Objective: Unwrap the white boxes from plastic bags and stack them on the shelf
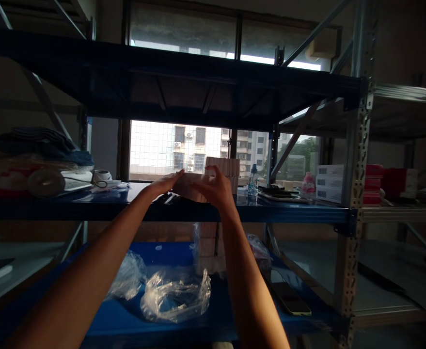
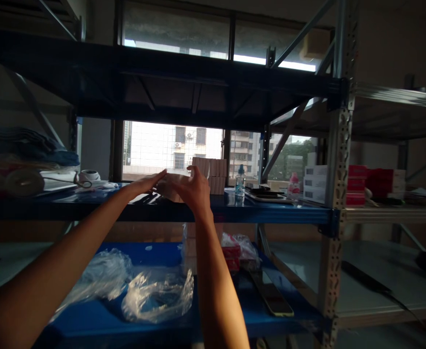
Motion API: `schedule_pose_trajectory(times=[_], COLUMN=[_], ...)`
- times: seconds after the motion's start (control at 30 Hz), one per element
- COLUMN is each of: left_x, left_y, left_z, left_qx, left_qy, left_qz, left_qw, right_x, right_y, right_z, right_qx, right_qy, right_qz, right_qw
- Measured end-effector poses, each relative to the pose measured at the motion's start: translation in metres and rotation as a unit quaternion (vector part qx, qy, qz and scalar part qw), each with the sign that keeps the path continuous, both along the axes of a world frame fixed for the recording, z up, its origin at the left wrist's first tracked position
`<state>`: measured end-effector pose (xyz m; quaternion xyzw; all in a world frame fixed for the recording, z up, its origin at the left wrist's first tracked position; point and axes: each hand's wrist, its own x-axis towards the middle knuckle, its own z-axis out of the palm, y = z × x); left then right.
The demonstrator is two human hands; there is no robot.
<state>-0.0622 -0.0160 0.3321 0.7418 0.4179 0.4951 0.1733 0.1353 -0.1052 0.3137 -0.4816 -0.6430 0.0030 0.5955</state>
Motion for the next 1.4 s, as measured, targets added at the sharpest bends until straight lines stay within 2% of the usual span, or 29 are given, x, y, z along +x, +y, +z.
schedule_pose_trajectory(times=[0.07, 0.13, 0.2, 0.27, 0.33, 0.4, 0.47, 0.57, 0.63, 0.7, 0.77, 0.83, 0.9, 1.07, 1.23, 1.4], left_x=[-0.005, -0.010, -0.013, -0.015, -0.015, -0.015, -0.016, -0.016, -0.018, -0.021, -0.027, -0.035, -0.043, -0.051, -0.046, -0.041], left_y=[-0.027, -0.058, -0.091, -0.124, -0.154, -0.178, -0.193, -0.194, -0.185, -0.171, -0.159, -0.151, -0.149, -0.151, -0.147, -0.145], left_z=[0.000, -0.005, -0.018, -0.041, -0.071, -0.105, -0.141, -0.189, -0.214, -0.233, -0.246, -0.254, -0.259, -0.269, -0.277, -0.276], left_qx=[-0.074, -0.056, 0.000, 0.046, 0.081, 0.073, 0.031, -0.058, -0.107, -0.134, -0.148, -0.159, -0.161, -0.098, 0.023, 0.046], left_qy=[-0.024, -0.065, -0.118, -0.158, -0.196, -0.218, -0.237, -0.263, -0.275, -0.284, -0.283, -0.264, -0.224, -0.136, -0.125, -0.148], left_qz=[-0.035, -0.100, -0.158, -0.168, -0.135, -0.108, -0.089, -0.081, -0.070, -0.046, -0.040, -0.065, -0.091, -0.070, -0.049, -0.069], left_qw=[0.996, 0.991, 0.980, 0.972, 0.968, 0.967, 0.967, 0.960, 0.953, 0.948, 0.947, 0.949, 0.957, 0.983, 0.991, 0.986], right_x=[0.006, 0.007, 0.004, 0.000, -0.002, -0.002, 0.001, 0.003, 0.003, 0.003, 0.002, 0.004, 0.005, 0.004, -0.003, -0.008], right_y=[-0.006, -0.013, -0.024, -0.043, -0.064, -0.082, -0.090, -0.085, -0.075, -0.067, -0.062, -0.061, -0.062, -0.061, -0.061, -0.061], right_z=[-0.009, -0.019, -0.031, -0.047, -0.067, -0.094, -0.125, -0.177, -0.209, -0.233, -0.246, -0.250, -0.248, -0.251, -0.259, -0.257], right_qx=[0.025, 0.036, 0.054, 0.070, 0.066, 0.038, 0.015, -0.032, -0.101, -0.182, -0.238, -0.248, -0.216, -0.120, -0.084, -0.035], right_qy=[0.116, 0.208, 0.253, 0.262, 0.253, 0.240, 0.233, 0.223, 0.217, 0.209, 0.195, 0.186, 0.185, 0.162, 0.162, 0.171], right_qz=[0.070, 0.153, 0.236, 0.292, 0.314, 0.319, 0.318, 0.317, 0.313, 0.307, 0.318, 0.336, 0.348, 0.346, 0.324, 0.322], right_qw=[0.990, 0.966, 0.937, 0.917, 0.913, 0.916, 0.919, 0.921, 0.919, 0.910, 0.897, 0.889, 0.893, 0.916, 0.928, 0.931])
